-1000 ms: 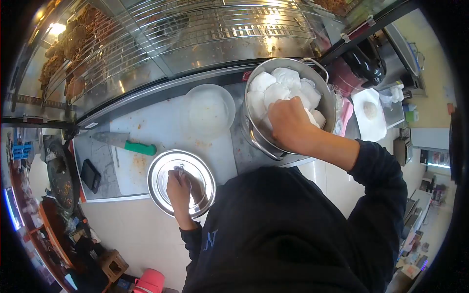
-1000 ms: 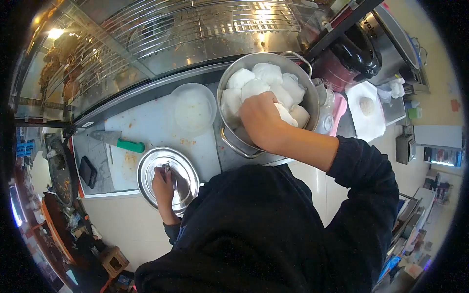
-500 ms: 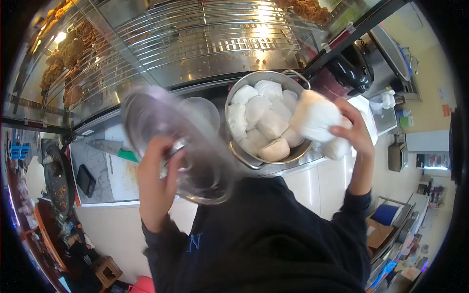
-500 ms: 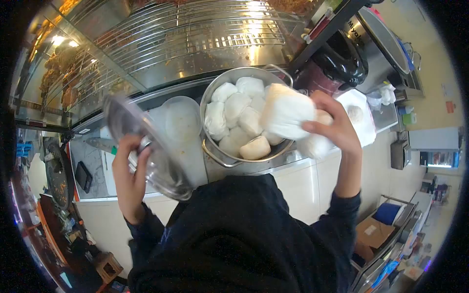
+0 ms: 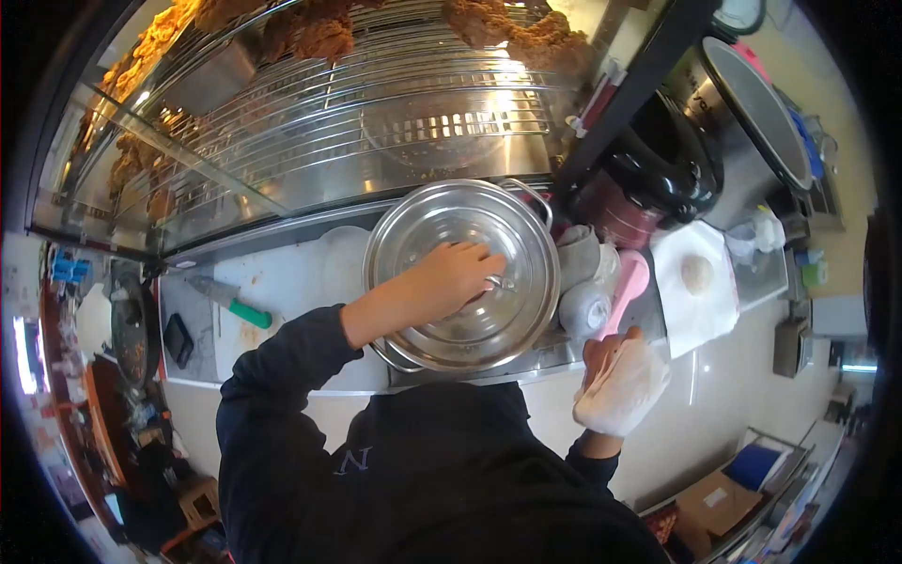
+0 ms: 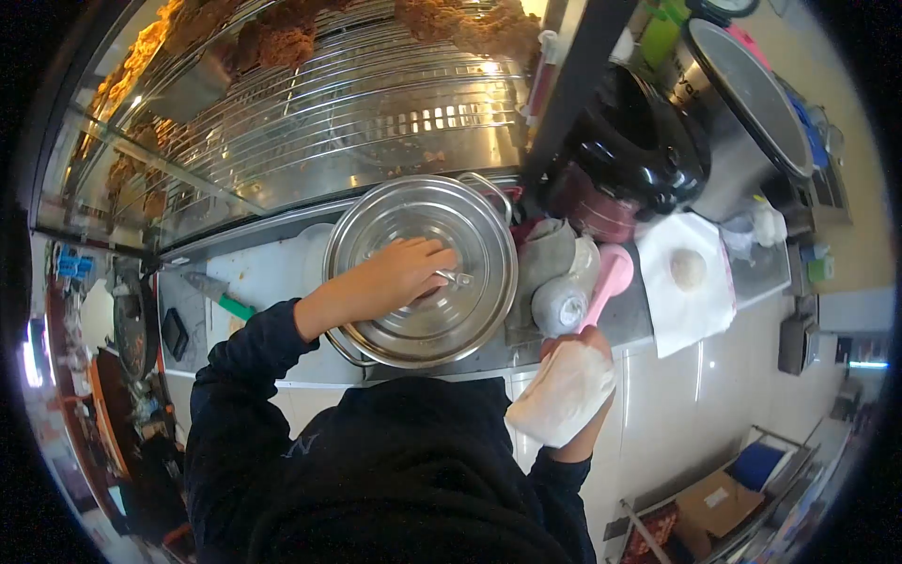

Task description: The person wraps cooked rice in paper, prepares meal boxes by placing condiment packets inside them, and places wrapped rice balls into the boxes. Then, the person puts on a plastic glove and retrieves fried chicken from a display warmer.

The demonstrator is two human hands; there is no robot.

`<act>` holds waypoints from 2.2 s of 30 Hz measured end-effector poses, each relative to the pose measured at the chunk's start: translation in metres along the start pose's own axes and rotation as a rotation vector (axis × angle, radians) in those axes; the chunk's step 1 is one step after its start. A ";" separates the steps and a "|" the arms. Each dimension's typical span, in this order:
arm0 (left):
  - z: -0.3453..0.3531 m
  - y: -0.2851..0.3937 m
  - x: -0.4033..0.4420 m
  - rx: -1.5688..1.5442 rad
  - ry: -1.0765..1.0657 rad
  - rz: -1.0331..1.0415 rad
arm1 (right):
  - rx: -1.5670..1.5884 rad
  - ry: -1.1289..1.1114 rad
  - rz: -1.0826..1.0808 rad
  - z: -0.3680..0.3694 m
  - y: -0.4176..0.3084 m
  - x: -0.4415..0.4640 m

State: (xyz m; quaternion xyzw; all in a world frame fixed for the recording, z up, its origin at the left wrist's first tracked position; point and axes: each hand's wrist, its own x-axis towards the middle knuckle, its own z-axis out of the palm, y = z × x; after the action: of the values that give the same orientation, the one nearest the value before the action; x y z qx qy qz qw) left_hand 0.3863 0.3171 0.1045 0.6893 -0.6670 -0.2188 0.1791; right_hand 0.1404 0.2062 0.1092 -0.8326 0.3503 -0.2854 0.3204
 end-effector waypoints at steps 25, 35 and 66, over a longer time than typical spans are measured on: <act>0.097 0.095 -0.582 -1.818 2.221 -0.527 | 1.362 -1.734 1.175 0.352 -0.326 -0.249; 0.090 -0.028 -0.843 -1.591 2.562 -0.316 | 1.122 -1.720 0.715 0.540 -0.537 -0.376; -0.155 -0.670 -1.351 -0.442 0.908 -1.184 | -0.067 -0.937 -0.642 1.018 -0.855 -0.467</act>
State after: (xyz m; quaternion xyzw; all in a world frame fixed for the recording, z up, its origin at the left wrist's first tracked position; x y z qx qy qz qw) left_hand 1.0146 1.6888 -0.0416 0.9010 0.0100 -0.1020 0.4216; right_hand 0.9190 1.3736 -0.0244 -0.9447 -0.0910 0.0425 0.3123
